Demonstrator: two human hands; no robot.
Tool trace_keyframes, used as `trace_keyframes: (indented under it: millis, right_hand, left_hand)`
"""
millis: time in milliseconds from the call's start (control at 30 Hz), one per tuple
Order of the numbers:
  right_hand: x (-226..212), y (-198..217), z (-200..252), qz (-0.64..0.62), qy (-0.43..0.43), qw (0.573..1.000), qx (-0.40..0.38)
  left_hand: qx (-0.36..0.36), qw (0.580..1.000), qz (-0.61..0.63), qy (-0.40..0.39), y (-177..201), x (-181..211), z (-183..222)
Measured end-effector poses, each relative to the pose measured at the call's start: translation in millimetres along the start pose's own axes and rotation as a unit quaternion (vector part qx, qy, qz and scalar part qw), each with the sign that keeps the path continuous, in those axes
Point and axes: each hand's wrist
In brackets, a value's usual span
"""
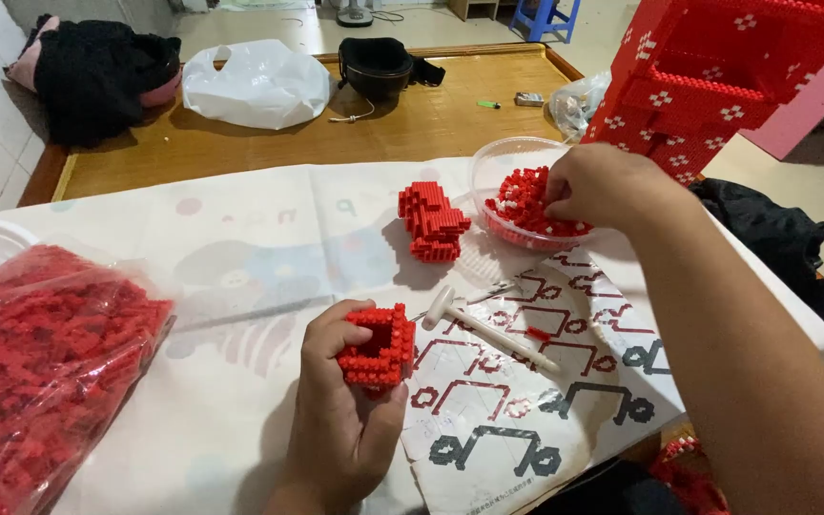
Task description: Assembling a red structure using small interlocking plastic blocks and a small plastic hammer to tap them into place.
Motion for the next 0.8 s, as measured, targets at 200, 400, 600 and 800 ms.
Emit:
trace_keyframes:
  millis: [200,400,600,800]
  right_hand:
    - [-11,1,0,-0.025,-0.015,1.000,-0.009]
    - [-20,18,22,-0.098,-0.025,0.995,0.003]
    - [9,-12,83,-0.293,0.177,0.897,0.280]
    - [-33,-102,134,-0.544,0.191,0.806,0.136]
  left_hand:
    - [-0.005,1.000,-0.004,0.004,1,3,0]
    - [-0.004,0.999,-0.043,-0.010,1,3,0]
    - [-0.113,0.987,-0.101,-0.055,15,3,2]
    - [-0.110,0.982,-0.075,-0.131,11,5,1]
Point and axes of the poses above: each hand's wrist, its own z-axis away from the middle knuckle, its own y-axis out of the back of the hand, x = y × z, and after that the axes turned 2 degrees about x, right-handed
